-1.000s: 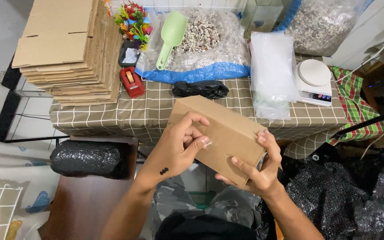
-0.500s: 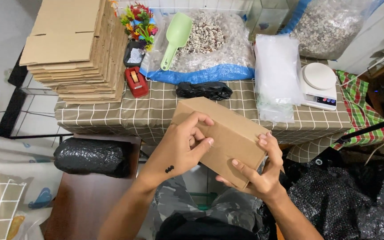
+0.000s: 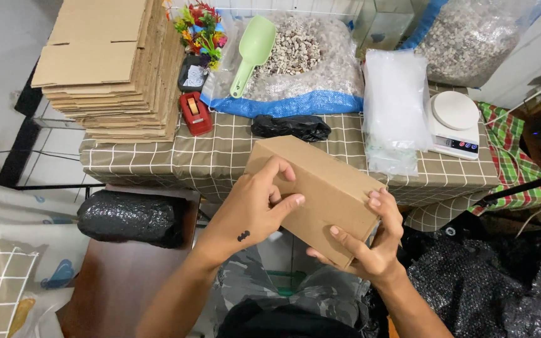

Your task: The person places a small black plastic bag into a cardboard box, adds a small white label, closes and seals the box with tape, then wraps the box in black bubble wrap.

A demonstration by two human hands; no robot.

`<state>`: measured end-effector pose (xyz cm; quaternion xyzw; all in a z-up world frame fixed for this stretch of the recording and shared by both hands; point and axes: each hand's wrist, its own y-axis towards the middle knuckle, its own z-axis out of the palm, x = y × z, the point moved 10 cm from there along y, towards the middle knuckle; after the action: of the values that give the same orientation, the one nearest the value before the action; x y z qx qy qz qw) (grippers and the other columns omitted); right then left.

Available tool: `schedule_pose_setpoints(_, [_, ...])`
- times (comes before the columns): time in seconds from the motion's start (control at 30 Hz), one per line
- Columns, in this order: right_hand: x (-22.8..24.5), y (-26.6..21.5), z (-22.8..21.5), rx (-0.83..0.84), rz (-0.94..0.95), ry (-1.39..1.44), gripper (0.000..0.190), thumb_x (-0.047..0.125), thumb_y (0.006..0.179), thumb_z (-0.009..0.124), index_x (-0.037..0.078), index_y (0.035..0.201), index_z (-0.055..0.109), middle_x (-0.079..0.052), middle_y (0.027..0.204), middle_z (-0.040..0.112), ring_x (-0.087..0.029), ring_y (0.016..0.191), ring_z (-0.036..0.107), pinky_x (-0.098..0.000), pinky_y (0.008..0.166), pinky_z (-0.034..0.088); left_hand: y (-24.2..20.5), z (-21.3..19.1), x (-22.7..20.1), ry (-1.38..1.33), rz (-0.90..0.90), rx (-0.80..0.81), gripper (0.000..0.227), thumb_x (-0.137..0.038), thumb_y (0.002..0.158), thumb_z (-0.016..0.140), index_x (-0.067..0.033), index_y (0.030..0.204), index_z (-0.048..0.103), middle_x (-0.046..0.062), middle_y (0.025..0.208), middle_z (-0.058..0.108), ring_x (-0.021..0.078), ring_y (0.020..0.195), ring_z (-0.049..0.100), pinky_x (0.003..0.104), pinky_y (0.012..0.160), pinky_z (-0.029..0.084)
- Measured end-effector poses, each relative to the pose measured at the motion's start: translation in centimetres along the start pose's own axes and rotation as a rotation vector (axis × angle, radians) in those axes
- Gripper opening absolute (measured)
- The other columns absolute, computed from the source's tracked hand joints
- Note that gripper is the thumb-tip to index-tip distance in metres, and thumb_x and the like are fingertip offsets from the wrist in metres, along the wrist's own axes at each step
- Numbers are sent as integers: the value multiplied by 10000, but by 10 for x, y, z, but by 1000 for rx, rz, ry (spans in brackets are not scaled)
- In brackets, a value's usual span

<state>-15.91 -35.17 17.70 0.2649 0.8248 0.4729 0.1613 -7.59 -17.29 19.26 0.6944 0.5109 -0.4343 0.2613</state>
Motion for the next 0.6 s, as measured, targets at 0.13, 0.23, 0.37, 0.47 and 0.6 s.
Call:
schedule_pose_setpoints(0.13, [-1, -1, 0, 5, 12, 22, 650, 594, 769, 918, 154, 1168, 654, -260, 1425, 345, -415, 1361, 428, -681, 1179, 424, 1, 2, 11, 26, 7, -26, 205, -235, 966, 706, -146, 1004, 527, -12, 489, 490, 146, 483, 414, 314, 586, 375])
schedule_pose_setpoints(0.23, [-3, -3, 1, 19, 46, 50, 658, 590, 753, 925, 164, 1178, 659, -260, 1444, 334, -433, 1367, 435, -674, 1185, 424, 1, 5, 16, 98, 77, -66, 241, -281, 937, 731, -153, 1005, 539, -18, 530, 595, 162, 499, 533, 330, 624, 442])
schedule_pose_setpoints(0.37, [-3, -5, 2, 19, 41, 67, 650, 591, 756, 914, 143, 1149, 654, -277, 1453, 323, -440, 1384, 420, -658, 1168, 446, 0, 12, 24, 89, 109, -55, 214, -269, 910, 748, -148, 918, 572, -10, 717, 645, 145, 624, 609, 321, 634, 466])
schedule_pose_setpoints(0.47, [-2, -6, 3, 23, 44, 84, 644, 582, 759, 913, 141, 1153, 658, -276, 1454, 330, -435, 1386, 420, -668, 1184, 429, -1, 13, 30, 85, 105, -54, 286, -263, 887, 787, -147, 821, 534, -25, 763, 603, 131, 638, 543, 306, 620, 440])
schedule_pose_setpoints(0.6, [-1, -13, 4, 41, 60, 155, 685, 570, 737, 938, 140, 1193, 662, -274, 1459, 342, -415, 1403, 415, -658, 1226, 406, -5, 11, 47, 283, -23, -51, 483, -465, 832, 854, -213, 731, 455, -77, 622, 513, 112, 598, 450, 309, 575, 347])
